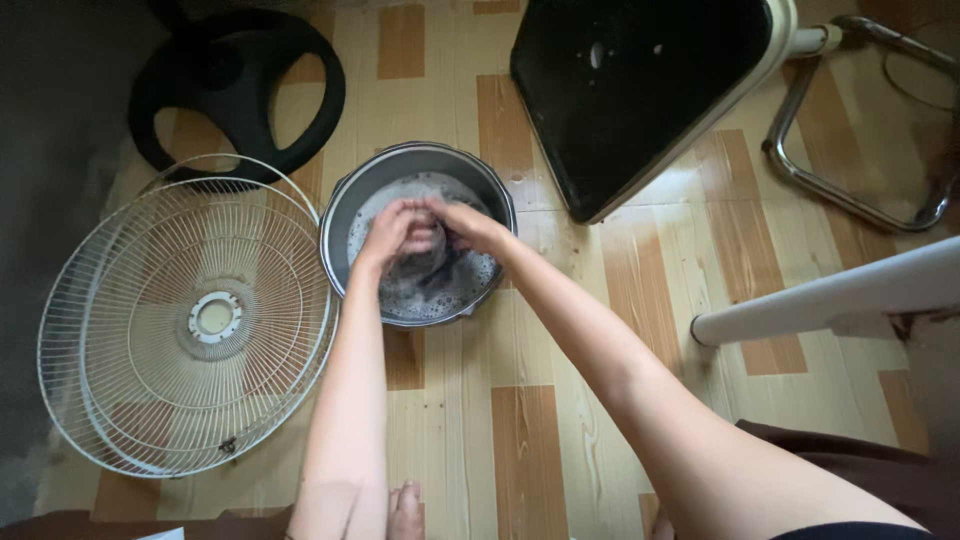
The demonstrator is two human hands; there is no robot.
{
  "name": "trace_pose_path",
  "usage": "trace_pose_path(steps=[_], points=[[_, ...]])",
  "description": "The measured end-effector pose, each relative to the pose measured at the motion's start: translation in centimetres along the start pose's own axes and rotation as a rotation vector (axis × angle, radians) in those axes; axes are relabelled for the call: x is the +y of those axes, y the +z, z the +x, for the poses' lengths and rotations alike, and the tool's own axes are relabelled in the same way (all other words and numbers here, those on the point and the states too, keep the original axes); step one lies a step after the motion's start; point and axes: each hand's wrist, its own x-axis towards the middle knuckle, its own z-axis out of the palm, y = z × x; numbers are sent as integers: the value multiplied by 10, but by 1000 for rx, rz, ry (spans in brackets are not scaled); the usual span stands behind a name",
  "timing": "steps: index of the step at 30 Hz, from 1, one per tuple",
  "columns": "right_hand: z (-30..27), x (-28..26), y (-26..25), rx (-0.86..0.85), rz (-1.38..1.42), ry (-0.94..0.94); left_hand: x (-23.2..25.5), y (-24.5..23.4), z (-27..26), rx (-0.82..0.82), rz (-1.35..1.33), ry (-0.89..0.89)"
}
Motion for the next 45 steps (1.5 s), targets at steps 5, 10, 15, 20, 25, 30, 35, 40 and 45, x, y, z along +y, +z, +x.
trace_pose_path(steps=[5, 10, 15, 20, 25, 30, 35, 40, 45], points=[[-37, -36, 14, -40, 16, -3, -9, -1, -5, 430, 581, 588], [-81, -90, 46, -219, 139, -153, -62, -30, 32, 97, 431, 534], [-90, -119, 40, -120, -73, -213, -77, -44, 42, -83, 172, 202], [-82, -102, 15, -131, -386, -323, -34, -27, 18, -116, 399, -41], [-53, -86, -1, -112, -173, -211, -29, -21, 8, -59, 354, 225], [-26, -78, -14, -68, -844, -461, -24, -58, 2, 144, -12, -14], [-12, -48, -22, 216, -1165, -332, 1, -57, -12, 162, 883, -7], [5, -3, 10, 280, -1490, -260, -12, -19, -43, 475, 1375, -97], [0, 27, 31, 199, -1528, -68, -63, 0, -34, 366, 1473, 320]])
